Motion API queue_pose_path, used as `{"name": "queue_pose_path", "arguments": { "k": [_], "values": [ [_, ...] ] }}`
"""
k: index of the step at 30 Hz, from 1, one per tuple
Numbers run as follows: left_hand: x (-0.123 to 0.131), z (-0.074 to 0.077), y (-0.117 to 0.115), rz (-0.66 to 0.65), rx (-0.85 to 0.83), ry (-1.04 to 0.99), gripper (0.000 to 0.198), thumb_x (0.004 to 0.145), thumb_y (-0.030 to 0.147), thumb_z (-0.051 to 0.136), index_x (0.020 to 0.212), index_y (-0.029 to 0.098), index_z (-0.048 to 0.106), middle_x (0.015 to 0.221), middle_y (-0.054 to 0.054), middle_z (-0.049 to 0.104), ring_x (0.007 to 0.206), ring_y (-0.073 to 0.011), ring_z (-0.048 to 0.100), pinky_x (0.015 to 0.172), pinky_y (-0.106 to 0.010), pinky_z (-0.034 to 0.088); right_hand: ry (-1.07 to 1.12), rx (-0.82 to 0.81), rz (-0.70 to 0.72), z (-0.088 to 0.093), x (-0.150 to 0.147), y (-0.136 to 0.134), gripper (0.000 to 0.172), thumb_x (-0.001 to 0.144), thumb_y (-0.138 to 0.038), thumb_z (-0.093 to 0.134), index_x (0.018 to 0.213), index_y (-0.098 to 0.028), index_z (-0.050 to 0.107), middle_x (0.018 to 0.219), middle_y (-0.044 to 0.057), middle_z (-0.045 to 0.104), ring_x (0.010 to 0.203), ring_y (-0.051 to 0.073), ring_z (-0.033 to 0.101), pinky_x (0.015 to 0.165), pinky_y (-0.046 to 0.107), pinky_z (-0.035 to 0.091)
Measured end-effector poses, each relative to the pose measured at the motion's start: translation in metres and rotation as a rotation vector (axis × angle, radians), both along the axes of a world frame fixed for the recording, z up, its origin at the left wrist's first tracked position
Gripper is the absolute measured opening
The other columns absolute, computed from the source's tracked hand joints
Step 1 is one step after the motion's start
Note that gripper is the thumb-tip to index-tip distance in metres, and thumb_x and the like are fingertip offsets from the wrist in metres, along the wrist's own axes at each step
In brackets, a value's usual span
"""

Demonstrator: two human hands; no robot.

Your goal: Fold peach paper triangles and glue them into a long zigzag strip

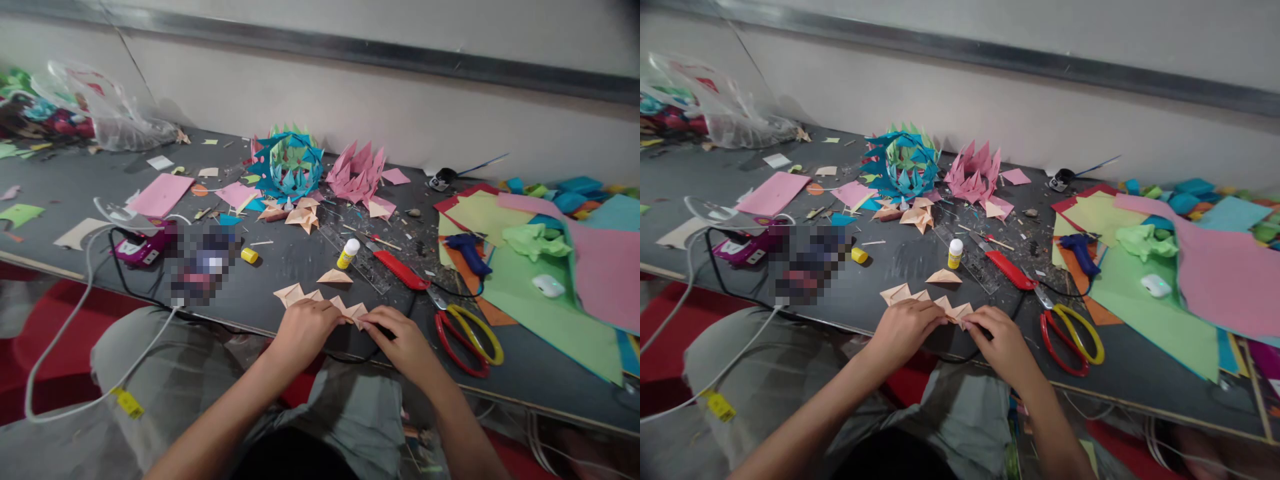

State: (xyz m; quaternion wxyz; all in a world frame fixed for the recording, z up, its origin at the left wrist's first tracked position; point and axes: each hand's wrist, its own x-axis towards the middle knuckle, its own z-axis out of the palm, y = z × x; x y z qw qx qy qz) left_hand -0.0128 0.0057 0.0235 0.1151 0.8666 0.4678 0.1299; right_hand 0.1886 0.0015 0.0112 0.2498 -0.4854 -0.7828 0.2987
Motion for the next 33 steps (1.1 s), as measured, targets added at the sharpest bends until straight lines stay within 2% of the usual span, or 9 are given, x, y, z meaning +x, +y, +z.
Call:
{"name": "queue_pose_path", "arguments": {
  "k": [9,12,16,24,33],
  "values": [
    [0.003,0.000,0.003,0.045,0.027,0.044,0.017,0.088,0.023,0.051,0.078,0.017,0.063,0.073,-0.002,0.064,0.067,-0.0156,0.061,0.058,-0.025,0.040,-0.203,-0.028,0.016,0.008,-0.010,0.008,0.018,0.088,-0.024,0.042,0.075,-0.021,0.054,0.076,0.001,0.059,0.077,0.018,0.055,0.071,0.031,0.039],
    [0.004,0.002,0.004,0.049,0.014,0.066,0.016,0.087,0.023,0.051,0.078,0.017,0.063,0.073,-0.002,0.064,0.067,-0.0160,0.061,0.058,-0.025,0.040,-0.236,-0.057,0.037,0.013,-0.012,0.012,0.018,0.089,-0.024,0.040,0.080,-0.021,0.055,0.081,0.002,0.060,0.081,0.018,0.055,0.073,0.032,0.037],
    [0.006,0.005,0.005,0.049,-0.015,0.070,0.015,0.088,0.023,0.051,0.080,0.017,0.062,0.075,-0.002,0.064,0.069,-0.0167,0.061,0.059,-0.026,0.041,-0.199,-0.092,0.083,0.016,-0.012,0.017,0.017,0.090,-0.022,0.039,0.091,-0.022,0.057,0.090,0.002,0.063,0.088,0.018,0.056,0.077,0.033,0.035],
    [0.007,0.002,0.006,0.058,0.001,0.077,0.016,0.088,0.021,0.049,0.079,0.016,0.062,0.074,-0.002,0.063,0.068,-0.0152,0.061,0.058,-0.025,0.040,-0.174,-0.084,0.085,0.005,-0.012,0.023,0.020,0.090,-0.019,0.040,0.084,-0.018,0.058,0.086,0.005,0.061,0.085,0.018,0.056,0.077,0.032,0.039],
    [0.007,0.003,0.004,0.058,0.007,0.073,0.012,0.086,0.021,0.053,0.080,0.017,0.063,0.075,-0.001,0.065,0.068,-0.0157,0.062,0.057,-0.025,0.040,-0.021,-0.174,0.106,0.014,-0.011,0.025,0.019,0.087,-0.017,0.043,0.085,-0.019,0.061,0.083,0.003,0.064,0.078,0.015,0.059,0.071,0.025,0.043]
  ]
}}
